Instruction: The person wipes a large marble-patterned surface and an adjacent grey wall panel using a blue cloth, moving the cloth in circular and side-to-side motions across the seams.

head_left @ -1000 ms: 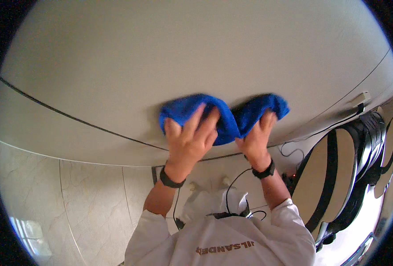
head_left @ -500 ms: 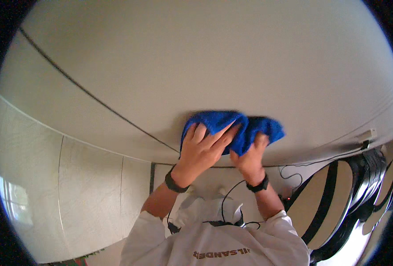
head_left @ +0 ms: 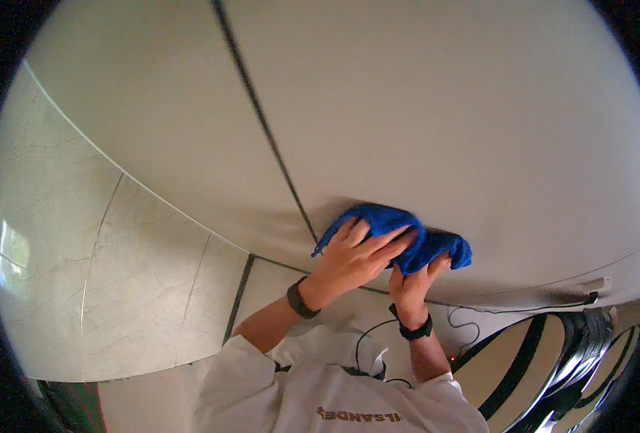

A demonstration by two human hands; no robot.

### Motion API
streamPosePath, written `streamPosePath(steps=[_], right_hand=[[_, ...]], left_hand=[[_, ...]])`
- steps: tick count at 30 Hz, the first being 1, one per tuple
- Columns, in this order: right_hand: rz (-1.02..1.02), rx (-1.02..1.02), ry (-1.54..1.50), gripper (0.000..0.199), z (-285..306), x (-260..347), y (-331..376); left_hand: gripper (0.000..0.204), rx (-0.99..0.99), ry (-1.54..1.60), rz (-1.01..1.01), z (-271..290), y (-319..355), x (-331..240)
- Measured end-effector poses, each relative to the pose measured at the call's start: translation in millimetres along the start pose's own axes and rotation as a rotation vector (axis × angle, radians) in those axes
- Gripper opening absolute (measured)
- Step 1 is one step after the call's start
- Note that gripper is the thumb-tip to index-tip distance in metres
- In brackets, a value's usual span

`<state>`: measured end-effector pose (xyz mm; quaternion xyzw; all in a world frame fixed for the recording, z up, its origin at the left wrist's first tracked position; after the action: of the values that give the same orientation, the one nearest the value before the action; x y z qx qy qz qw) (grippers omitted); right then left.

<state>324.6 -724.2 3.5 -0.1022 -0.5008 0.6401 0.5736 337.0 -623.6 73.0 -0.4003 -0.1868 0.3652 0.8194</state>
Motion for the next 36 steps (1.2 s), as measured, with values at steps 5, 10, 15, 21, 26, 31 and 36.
streamPosePath(steps=[5, 10, 15, 21, 26, 31, 36], right_hand=[[0.058, -0.163, 0.084, 0.048, 11, 26, -40], [0.017, -0.298, 0.14, 0.06, -3, 66, -50], [-0.148, -0.502, -0.157, 0.051, -74, 100, -9], [-0.015, 0.001, 0.177, 0.059, -186, 189, 18], [0.167, -0.03, 0.197, 0.057, -196, 294, -47], [0.124, -0.292, 0.243, 0.054, -215, 293, -20], [0.068, 0.009, 0.143, 0.059, -264, 291, 24]], left_hand=[[0.039, -0.127, 0.021, 0.0, 43, -28, 33], [0.041, -0.228, -0.018, 0.071, 75, 0, 103], [0.04, -0.221, 0.027, 0.027, 79, 63, 167], [0.033, -0.094, -0.074, 0.062, 112, 127, 273], [0.026, -0.071, -0.165, 0.154, 161, 156, 371], [0.032, -0.255, -0.191, 0.32, 183, 157, 391], [0.027, -0.079, 0.096, 0.329, 169, 164, 374]])
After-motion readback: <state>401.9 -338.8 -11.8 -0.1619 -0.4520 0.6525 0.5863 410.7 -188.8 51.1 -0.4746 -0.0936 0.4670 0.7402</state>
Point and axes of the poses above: each hand's wrist, its own y-axis away from the middle knuckle, its own z-axis out of the back of the hand, x = y × z, the point moved 8 cm from there along -y, towards the middle knuckle, and after that the axes turned 11 degrees about -x, right-handed, at the moved point
